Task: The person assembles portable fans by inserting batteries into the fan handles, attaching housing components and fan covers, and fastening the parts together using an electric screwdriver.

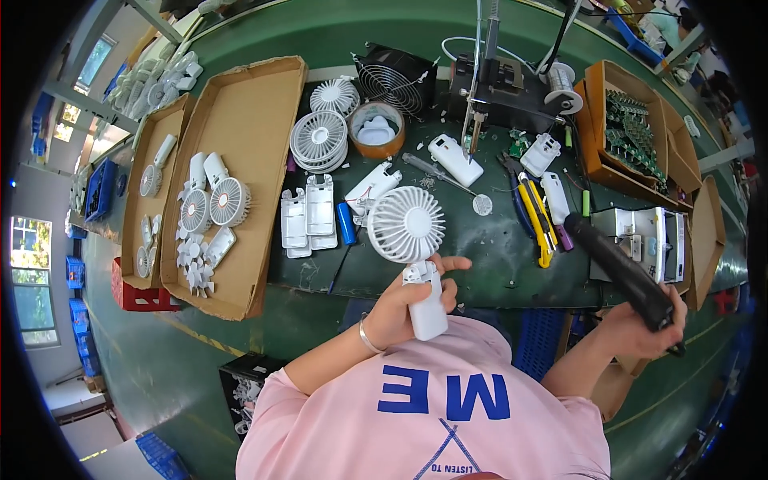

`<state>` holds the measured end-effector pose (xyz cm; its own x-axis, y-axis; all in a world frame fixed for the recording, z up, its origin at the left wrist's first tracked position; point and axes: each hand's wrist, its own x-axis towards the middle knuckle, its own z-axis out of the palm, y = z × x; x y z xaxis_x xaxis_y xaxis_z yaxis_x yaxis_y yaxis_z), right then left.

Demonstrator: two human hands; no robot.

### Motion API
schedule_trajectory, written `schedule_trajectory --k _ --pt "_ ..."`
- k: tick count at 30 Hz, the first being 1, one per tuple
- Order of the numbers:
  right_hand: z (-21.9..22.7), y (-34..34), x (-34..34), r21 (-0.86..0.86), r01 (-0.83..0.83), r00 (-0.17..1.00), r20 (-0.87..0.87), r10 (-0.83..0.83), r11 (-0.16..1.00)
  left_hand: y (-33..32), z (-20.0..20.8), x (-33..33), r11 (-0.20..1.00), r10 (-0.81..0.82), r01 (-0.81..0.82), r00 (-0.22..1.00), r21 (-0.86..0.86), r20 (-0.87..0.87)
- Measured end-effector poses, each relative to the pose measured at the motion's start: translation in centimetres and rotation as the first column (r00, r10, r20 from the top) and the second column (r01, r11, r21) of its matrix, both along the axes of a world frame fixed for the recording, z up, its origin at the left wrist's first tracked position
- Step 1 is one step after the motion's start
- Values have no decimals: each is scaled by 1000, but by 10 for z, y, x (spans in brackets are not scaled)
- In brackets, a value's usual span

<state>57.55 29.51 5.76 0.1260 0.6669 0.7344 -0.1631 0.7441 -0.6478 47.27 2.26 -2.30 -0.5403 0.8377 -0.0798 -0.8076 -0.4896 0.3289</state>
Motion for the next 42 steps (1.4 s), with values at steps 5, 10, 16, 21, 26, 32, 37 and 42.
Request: schedule_trajectory --k 5,10,16,21,26,32,37,42 --pt "12 -22 -20 225 -438 889 254 382 870 1 2 -3 955 45 -73 993 -289 -105" --pt "-11 -62 -80 -324 -941 -42 -189 981 -102 -1 2 -2 924 58 -66 998 -378 -33" --pt "-37 -70 -69 -472 -882 33 -102 994 -19 6 1 -4 833 95 -149 987 -532 -128" --pt "4 -94 -52 -50 -993 -112 -3 994 -112 10 7 -2 804 15 -141 976 -578 -217" --pt "-3 -102 -54 -52 -991 -124 48 991 -122 10 9 -6 781 -7 -176 957 -599 -289" --pt "-6 -102 -52 -31 -984 -177 70 982 -175 10 6 -5 787 -42 -192 932 -587 -361" --pt "7 -100 -56 2 -949 -300 315 900 -316 7 7 -2 819 -66 -152 933 -554 -354" --pt "2 -102 -54 44 -935 -325 287 901 -352 2 6 -1 828 -83 -155 916 -538 -392"
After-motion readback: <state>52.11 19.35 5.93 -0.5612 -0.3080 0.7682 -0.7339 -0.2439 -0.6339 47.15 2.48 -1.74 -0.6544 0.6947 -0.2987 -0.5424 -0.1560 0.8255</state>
